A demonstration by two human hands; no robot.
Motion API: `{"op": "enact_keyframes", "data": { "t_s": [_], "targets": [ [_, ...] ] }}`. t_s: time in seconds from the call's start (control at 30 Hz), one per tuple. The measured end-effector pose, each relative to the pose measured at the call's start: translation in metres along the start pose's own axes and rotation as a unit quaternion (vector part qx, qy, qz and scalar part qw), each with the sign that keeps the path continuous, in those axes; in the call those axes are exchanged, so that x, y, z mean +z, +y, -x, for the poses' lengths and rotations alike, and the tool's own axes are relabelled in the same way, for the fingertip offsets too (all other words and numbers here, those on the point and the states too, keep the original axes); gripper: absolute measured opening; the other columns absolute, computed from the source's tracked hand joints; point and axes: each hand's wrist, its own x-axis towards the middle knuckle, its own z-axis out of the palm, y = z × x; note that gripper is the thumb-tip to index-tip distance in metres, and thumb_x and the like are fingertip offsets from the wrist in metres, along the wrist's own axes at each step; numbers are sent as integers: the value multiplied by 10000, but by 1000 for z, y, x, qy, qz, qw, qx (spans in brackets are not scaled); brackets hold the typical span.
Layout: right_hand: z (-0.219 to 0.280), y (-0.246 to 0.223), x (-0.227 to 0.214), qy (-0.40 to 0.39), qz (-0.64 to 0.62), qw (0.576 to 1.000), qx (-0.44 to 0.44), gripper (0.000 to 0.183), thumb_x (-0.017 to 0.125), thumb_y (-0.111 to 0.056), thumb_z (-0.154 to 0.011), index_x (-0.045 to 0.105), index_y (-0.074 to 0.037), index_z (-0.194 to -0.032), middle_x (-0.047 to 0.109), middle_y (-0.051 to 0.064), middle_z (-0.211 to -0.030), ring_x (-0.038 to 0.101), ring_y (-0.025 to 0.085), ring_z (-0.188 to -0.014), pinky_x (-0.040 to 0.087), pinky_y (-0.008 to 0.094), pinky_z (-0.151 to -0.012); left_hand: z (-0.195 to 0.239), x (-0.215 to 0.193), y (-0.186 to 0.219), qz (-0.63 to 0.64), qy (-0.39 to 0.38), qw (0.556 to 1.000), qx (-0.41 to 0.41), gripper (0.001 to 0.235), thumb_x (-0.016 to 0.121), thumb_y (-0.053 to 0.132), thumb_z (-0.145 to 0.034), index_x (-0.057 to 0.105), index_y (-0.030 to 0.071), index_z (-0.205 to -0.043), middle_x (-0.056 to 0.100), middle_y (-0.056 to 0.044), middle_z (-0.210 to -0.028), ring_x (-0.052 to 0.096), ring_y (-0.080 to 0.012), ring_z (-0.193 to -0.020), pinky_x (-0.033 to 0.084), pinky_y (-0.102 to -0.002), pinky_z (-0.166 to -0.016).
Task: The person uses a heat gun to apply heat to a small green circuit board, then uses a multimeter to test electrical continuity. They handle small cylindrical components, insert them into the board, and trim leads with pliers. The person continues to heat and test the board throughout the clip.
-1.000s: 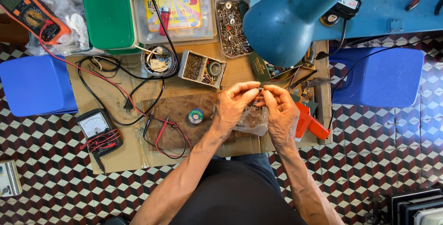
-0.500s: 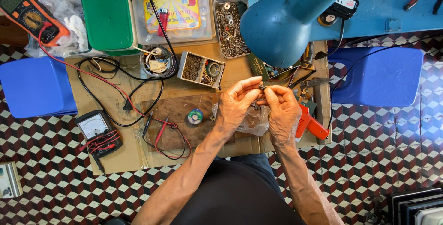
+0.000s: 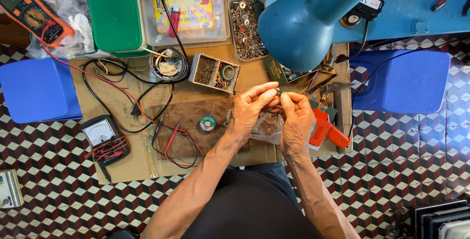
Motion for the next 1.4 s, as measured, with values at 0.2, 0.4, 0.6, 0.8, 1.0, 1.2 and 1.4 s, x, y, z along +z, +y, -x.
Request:
{"op": "enact_keyframes", "data": {
  "t_s": [0.2, 0.4, 0.6, 0.8, 1.0, 1.2, 1.4],
  "targets": [
    [2, 7, -2, 12, 19, 1000, 0, 144, 649, -92, -1026, 630, 26, -1108, 704, 93, -933, 686, 132, -813, 593, 264, -780, 1, 0, -7, -34, -8, 999, 2, 353, 688, 171, -991, 699, 12, -1306, 756, -49, -1048, 690, -83, -925, 568, -217, -853],
    [17, 2, -15, 18, 93, 996, 6, 163, 634, -116, -1046, 640, 24, -1129, 700, 66, -963, 676, 103, -846, 578, 248, -798, 4, -5, -39, 37, 2, 998, -45, 375, 692, 170, -991, 677, -2, -1324, 735, -57, -1079, 681, -93, -931, 562, -228, -845],
    [21, 11, -9, -48, 238, 969, 45, 206, 640, -133, -995, 663, -7, -1156, 726, 54, -980, 688, 89, -827, 569, 240, -735, 18, -45, -67, 96, 57, 991, -80, 389, 673, 158, -969, 621, -39, -1300, 729, -115, -1080, 720, -161, -940, 595, -281, -856],
    [-7, 52, -2, -128, 473, 856, -162, 162, 665, -137, -991, 704, -21, -1097, 726, 136, -1051, 713, 249, -897, 564, 351, -797, 63, -97, -58, 47, 183, 977, -96, 366, 673, 147, -961, 620, -34, -1274, 684, -94, -1028, 699, -168, -957, 601, -296, -880],
    [-98, 150, 16, -245, 572, 773, -127, 193, 707, -201, -889, 753, -56, -1007, 745, 162, -993, 704, 372, -957, 542, 464, -877, 96, -117, -46, 92, 251, 961, -67, 348, 662, 134, -961, 625, -35, -1263, 673, -81, -1046, 694, -168, -975, 580, -303, -921],
    [-118, 200, 25, -235, 610, 754, 60, 299, 712, -256, -848, 729, -103, -1104, 758, 154, -1027, 709, 339, -970, 540, 436, -872, 109, -125, -46, 124, 294, 945, -78, 340, 655, 124, -956, 625, -44, -1250, 674, -86, -1060, 698, -172, -967, 584, -306, -916],
    [-117, 213, 38, -191, 657, 728, 33, 271, 729, -282, -873, 719, -94, -1069, 754, 180, -960, 711, 366, -940, 520, 459, -886, 112, -130, -48, 139, 293, 942, -87, 344, 659, 129, -952, 626, -42, -1249, 681, -94, -1040, 701, -179, -954, 587, -310, -906]
  ]
}}
